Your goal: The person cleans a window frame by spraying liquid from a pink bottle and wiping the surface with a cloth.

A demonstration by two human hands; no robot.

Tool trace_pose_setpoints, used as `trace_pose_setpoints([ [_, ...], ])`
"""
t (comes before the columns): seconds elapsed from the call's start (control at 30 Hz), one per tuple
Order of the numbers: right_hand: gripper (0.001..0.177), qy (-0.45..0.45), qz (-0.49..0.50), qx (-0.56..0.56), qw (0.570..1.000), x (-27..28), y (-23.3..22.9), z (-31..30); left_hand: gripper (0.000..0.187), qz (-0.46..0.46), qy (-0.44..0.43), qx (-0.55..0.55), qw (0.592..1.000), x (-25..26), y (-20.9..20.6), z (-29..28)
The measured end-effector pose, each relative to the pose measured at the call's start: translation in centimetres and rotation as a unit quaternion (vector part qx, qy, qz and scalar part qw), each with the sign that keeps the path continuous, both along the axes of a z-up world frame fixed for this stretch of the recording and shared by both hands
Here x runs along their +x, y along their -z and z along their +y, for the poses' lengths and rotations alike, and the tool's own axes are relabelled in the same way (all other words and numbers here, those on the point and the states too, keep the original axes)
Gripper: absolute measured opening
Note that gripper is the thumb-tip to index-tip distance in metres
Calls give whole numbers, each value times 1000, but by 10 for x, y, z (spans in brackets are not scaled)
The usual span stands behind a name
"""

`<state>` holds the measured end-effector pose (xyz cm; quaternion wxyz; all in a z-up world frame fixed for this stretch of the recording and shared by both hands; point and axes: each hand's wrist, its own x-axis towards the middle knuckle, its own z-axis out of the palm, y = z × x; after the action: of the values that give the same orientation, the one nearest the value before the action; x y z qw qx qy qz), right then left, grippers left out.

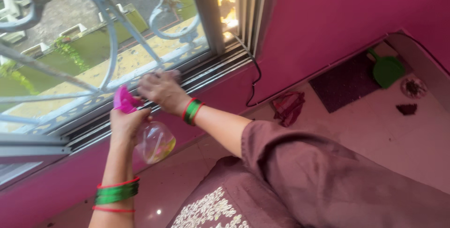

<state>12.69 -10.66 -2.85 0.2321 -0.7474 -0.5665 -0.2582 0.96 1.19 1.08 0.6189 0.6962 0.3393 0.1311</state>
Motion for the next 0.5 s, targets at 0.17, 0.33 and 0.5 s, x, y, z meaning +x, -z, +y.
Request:
trace_pose_setpoints([
  [0.17, 33, 20, -61, 4, 998, -15, 1, 36, 50, -53, -3, 43, 998, -13, 3, 2],
  [0.33, 33, -15, -118, 20, 993, -13, 0, 33, 42, -50, -33, 26, 998, -16, 9, 6],
  [0.5, 27, -2, -106, 38, 994, -2, -3, -3, 37, -4, -1, 9, 1000, -21, 5, 4],
])
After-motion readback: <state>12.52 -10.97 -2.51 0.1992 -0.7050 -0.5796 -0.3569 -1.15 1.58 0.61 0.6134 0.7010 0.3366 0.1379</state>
